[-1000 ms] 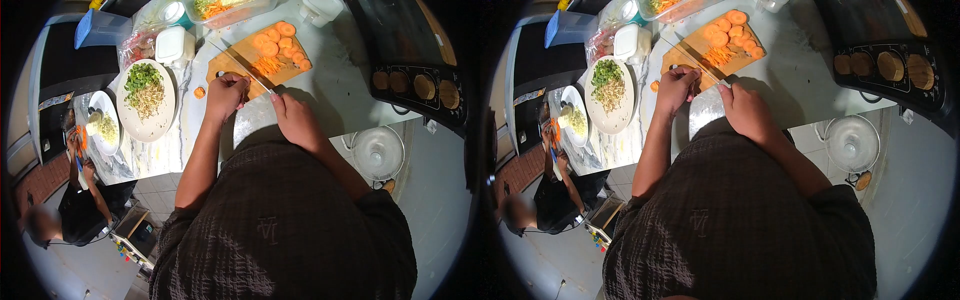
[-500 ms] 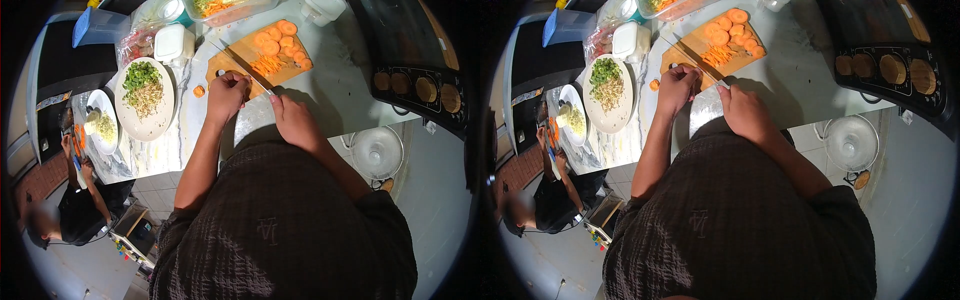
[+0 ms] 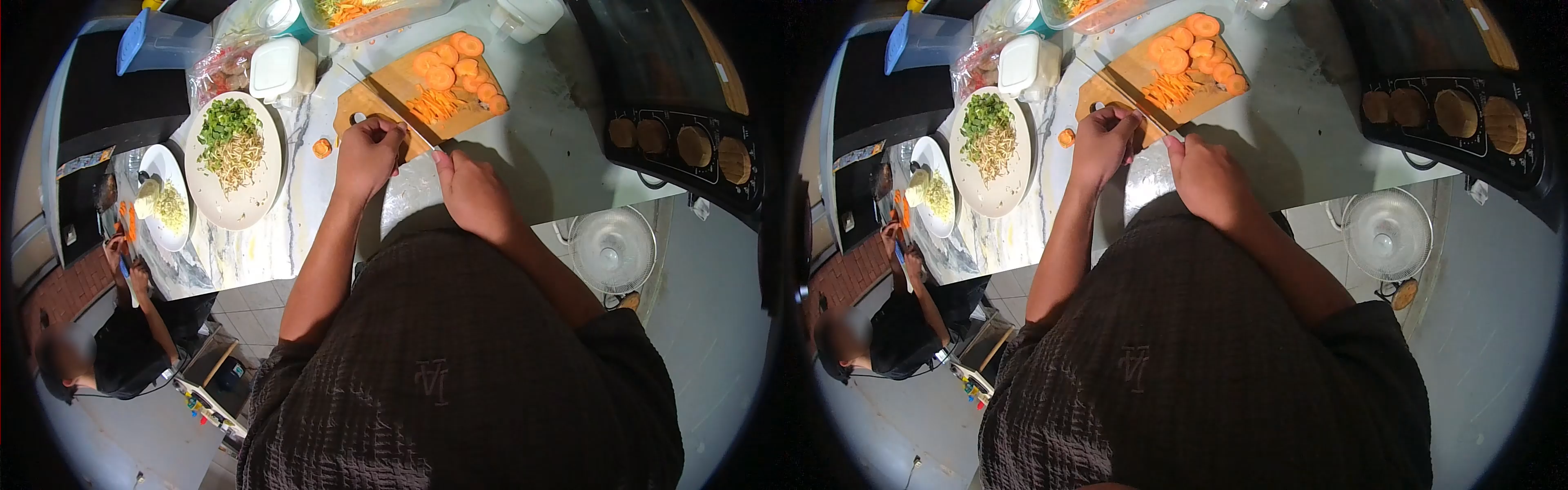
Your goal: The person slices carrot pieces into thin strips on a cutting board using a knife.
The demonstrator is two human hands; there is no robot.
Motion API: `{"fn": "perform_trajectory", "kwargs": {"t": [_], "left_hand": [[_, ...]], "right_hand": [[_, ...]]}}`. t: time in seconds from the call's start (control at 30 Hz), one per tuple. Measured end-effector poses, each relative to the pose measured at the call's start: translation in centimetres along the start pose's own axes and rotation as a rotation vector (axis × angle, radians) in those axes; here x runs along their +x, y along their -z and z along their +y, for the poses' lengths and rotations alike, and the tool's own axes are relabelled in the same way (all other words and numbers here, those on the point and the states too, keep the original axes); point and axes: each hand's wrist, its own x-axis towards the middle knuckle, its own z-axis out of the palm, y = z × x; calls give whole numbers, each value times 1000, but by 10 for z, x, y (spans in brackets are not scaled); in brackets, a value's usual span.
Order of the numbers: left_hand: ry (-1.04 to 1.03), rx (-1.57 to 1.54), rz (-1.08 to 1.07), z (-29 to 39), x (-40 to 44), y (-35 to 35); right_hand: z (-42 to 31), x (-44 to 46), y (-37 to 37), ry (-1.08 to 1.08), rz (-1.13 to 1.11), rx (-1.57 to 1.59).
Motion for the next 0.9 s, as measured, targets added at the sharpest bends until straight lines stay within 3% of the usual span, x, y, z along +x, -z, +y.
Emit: {"fn": "perform_trajectory", "kwargs": {"t": [0.4, 0.63, 0.9], "left_hand": [[-41, 109, -34, -5, 4, 3], [-43, 14, -30, -5, 3, 2], [-32, -22, -68, -4, 4, 5]], "right_hand": [[16, -3, -15, 11, 108, 10], [7, -5, -6, 106, 147, -35], [17, -11, -1, 58, 124, -17]]}}
